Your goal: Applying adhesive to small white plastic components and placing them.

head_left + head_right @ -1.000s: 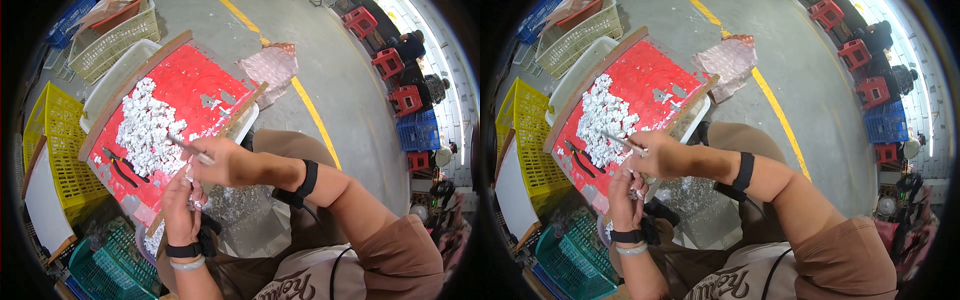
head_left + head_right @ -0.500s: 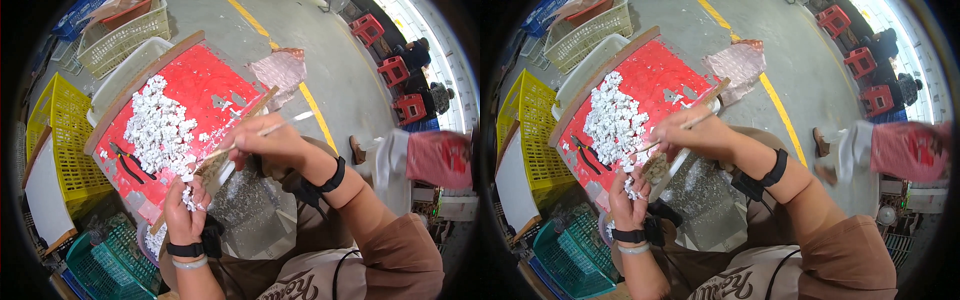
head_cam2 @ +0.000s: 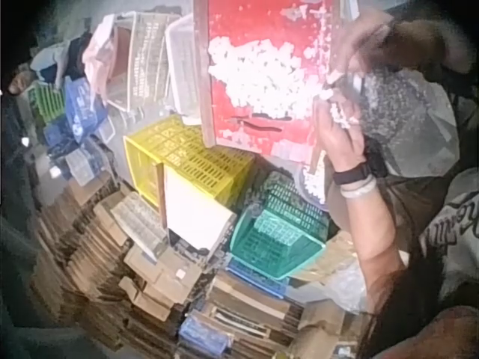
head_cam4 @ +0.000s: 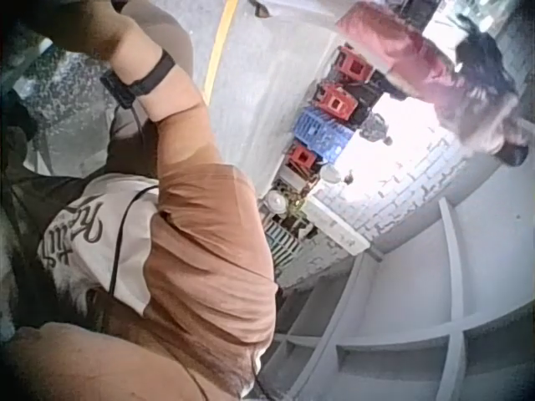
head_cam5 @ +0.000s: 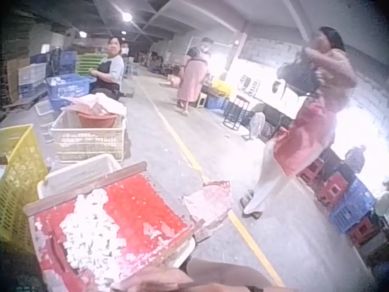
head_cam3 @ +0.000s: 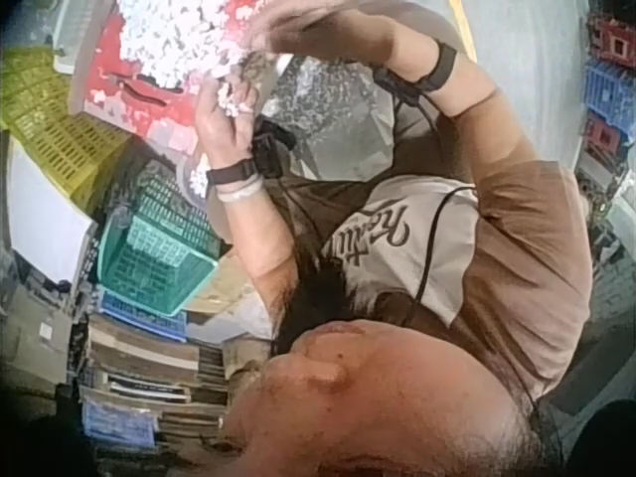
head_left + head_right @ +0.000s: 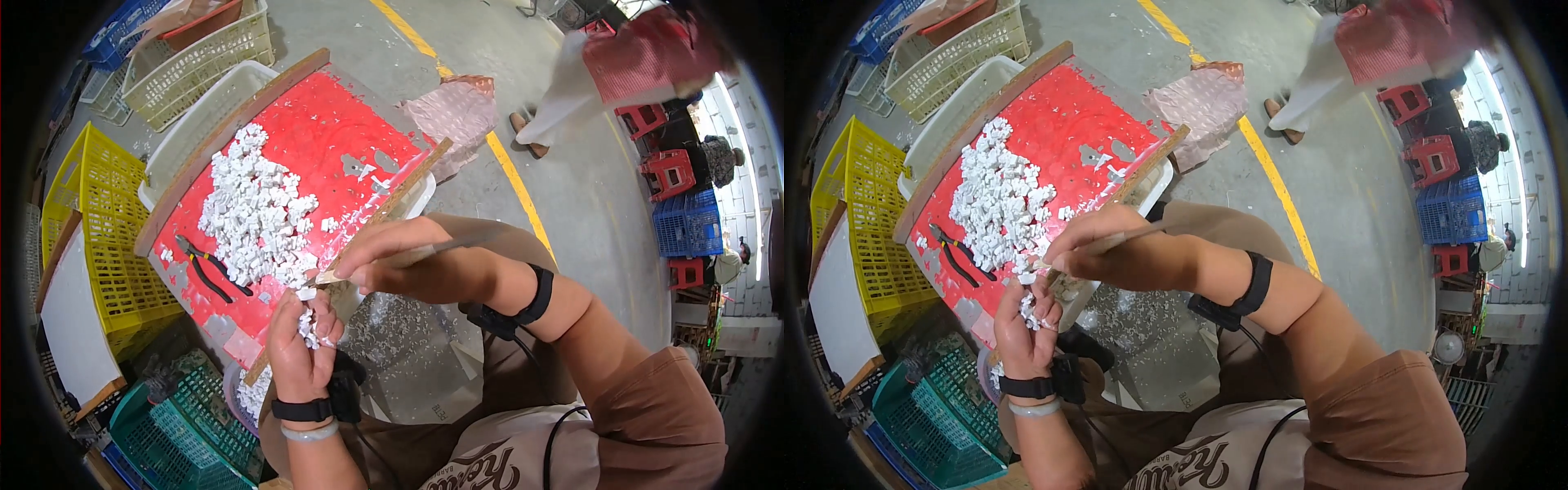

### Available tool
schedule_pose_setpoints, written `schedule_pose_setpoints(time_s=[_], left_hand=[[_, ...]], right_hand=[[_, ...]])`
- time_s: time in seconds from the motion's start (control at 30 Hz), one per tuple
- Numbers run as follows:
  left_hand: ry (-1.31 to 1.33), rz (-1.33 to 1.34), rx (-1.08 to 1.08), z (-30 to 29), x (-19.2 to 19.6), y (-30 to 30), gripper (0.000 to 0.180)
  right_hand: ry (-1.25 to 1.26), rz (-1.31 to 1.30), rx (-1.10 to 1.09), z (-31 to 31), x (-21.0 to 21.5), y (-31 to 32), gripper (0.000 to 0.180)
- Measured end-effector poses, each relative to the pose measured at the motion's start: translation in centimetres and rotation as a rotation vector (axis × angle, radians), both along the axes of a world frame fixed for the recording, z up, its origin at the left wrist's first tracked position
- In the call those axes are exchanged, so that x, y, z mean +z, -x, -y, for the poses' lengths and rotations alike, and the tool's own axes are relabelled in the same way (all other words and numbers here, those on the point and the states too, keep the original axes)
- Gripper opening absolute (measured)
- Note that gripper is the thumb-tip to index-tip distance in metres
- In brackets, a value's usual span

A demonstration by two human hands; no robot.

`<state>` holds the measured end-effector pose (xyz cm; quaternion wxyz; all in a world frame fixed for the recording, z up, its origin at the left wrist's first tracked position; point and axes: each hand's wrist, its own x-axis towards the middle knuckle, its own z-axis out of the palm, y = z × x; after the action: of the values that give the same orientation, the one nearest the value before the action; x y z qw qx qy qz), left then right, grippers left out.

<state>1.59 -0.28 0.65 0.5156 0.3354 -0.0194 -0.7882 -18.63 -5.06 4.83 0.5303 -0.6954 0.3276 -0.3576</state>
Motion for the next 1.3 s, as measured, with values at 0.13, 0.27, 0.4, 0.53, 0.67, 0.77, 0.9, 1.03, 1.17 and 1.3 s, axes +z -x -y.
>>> schedule_pose_setpoints(time_s=[0.13, 0.27, 0.4, 0.53, 0.67, 0.77, 0.9, 1.03, 1.17, 1.3], left_hand=[[0.027, 0.113, -0.013, 0.1, 0.5, 0.4, 0.034], [0.061, 0.118, -0.038, -0.4, 0.7, 0.2, 0.032], [0.078, 0.051, -0.034, -0.3, 0.7, 0.0, 0.033], [0.056, 0.061, -0.026, -0.5, 0.7, 0.2, 0.033], [0.055, 0.051, -0.039, -0.5, 0.6, 0.1, 0.033], [0.056, 0.056, -0.037, -0.3, 0.6, 0.2, 0.032], [0.067, 0.042, -0.044, 0.4, 0.6, 0.8, 0.031], [0.065, 0.163, -0.056, -0.1, 0.5, -0.4, 0.025], [0.076, 0.272, -0.053, 0.2, 1.6, -0.1, 0.02], [0.075, 0.211, -0.017, -0.3, 1.0, 0.6, 0.024]], right_hand=[[0.093, 0.107, -0.007, -0.6, 0.1, -0.4, 0.024], [-0.402, 0.131, 0.004, 0.3, 1.8, 0.6, 0.021], [-0.419, 0.117, -0.05, -0.2, 1.8, 0.8, 0.026], [-0.232, -0.051, -0.026, -0.7, 1.8, 0.7, 0.027], [-0.2, 0.031, -0.018, -1.0, 1.3, 0.4, 0.025], [-0.151, 0.014, -0.035, -0.8, 1.7, 0.3, 0.021], [-0.078, -0.049, -0.044, -0.8, 2.1, 0.6, 0.014], [-0.335, 0.202, 0.118, -1.4, 2.8, -0.7, 0.011], [-0.079, -0.016, -0.026, -1.0, 2.0, -1.0, 0.013], [-0.099, -0.071, -0.077, -1.5, 0.3, -0.7, 0.018]])
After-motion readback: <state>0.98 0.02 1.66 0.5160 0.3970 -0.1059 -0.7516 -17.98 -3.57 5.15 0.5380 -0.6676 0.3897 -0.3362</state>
